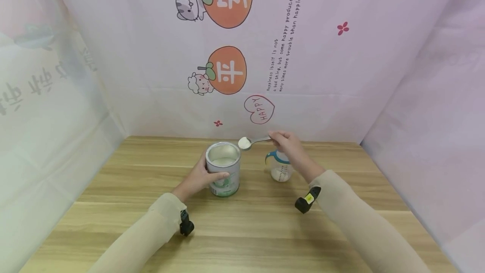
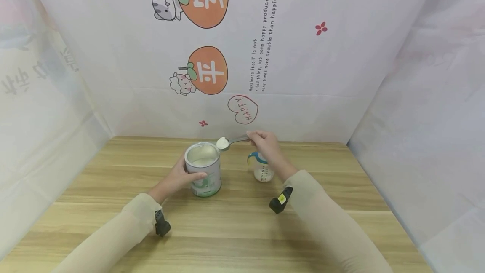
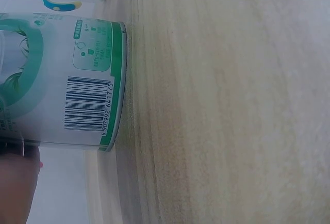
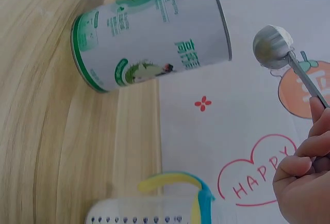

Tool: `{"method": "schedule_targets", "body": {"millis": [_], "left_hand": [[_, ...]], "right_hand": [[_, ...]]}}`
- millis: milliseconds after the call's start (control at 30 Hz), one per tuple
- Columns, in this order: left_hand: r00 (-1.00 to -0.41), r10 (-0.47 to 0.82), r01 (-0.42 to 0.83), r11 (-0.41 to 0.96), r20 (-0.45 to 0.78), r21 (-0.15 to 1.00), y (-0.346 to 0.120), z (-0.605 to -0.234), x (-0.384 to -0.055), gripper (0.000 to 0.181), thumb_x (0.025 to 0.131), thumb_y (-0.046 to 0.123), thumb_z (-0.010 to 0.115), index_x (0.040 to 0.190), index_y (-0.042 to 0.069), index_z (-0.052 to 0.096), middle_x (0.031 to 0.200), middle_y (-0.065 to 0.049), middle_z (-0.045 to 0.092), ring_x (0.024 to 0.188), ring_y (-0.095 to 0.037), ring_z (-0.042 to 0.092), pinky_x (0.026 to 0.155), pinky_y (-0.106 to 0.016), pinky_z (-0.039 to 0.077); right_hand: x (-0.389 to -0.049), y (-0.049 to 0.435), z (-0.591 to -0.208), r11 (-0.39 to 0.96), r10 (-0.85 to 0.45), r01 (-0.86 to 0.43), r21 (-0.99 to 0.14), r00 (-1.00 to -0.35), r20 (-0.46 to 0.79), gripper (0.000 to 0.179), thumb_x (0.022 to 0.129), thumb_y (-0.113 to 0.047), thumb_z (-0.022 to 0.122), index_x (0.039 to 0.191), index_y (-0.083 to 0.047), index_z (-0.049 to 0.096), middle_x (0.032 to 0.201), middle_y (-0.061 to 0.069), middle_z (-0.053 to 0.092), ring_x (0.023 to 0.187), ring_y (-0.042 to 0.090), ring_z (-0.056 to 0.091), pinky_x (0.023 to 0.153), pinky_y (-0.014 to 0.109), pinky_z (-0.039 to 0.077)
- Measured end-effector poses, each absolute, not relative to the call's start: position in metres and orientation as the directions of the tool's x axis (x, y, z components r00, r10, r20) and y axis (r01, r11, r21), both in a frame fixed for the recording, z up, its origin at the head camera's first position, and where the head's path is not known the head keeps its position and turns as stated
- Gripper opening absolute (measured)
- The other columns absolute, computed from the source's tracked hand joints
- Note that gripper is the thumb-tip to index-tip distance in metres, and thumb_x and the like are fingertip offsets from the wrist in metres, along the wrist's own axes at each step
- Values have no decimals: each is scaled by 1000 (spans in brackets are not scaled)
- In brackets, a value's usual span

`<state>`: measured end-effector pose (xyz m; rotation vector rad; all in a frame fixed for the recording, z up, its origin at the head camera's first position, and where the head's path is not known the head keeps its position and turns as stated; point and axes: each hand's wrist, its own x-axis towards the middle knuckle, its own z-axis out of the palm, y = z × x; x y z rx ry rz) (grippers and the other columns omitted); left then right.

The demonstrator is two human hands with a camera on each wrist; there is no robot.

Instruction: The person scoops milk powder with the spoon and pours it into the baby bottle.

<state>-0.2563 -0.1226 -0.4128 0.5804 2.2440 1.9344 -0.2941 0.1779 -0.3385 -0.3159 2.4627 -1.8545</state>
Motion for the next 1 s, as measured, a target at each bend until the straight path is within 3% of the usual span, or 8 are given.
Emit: {"method": "schedule_targets", "body": {"millis": [233,467,567,800,1000], "left_hand": [[-922,358,202,121,147,972,-123,-411,-255,94,87,18,81,157,23,20,145,-12,45,135,-34,42,111,-59,31],[-921,360,209,131,150,969,-123,-412,-257,93,86,19,82,157,21,21,146,-14,45,137,-38,41,111,-60,30],[-922,356,207,130,149,970,-124,-419,-263,94,86,18,82,157,22,20,146,-13,44,137,-37,40,111,-60,30],[-921,349,228,124,173,966,-127,-438,-275,95,85,21,83,156,30,21,147,-10,44,137,-34,41,110,-61,30],[-915,356,247,122,190,961,-128,-440,-275,93,84,25,84,155,33,23,147,-12,45,135,-32,43,110,-61,31]], "right_hand": [[-294,196,-336,306,-149,-128,-943,-985,86,37,105,-36,51,97,-3,64,107,11,55,105,28,49,107,50,40],[-294,213,-336,247,-113,-128,-961,-988,103,35,104,-33,54,77,-11,55,78,0,48,85,22,47,99,50,41],[-294,221,-337,243,-105,-131,-961,-988,109,34,104,-33,54,81,-9,57,77,-2,47,77,18,45,98,46,41],[-295,238,-342,223,-108,-145,-964,-987,123,35,105,-33,54,90,-2,62,74,-3,44,70,14,39,78,31,41],[-293,251,-345,257,-86,-135,-957,-989,116,36,104,-36,54,81,-9,56,76,-4,45,70,14,41,82,32,43]]}}
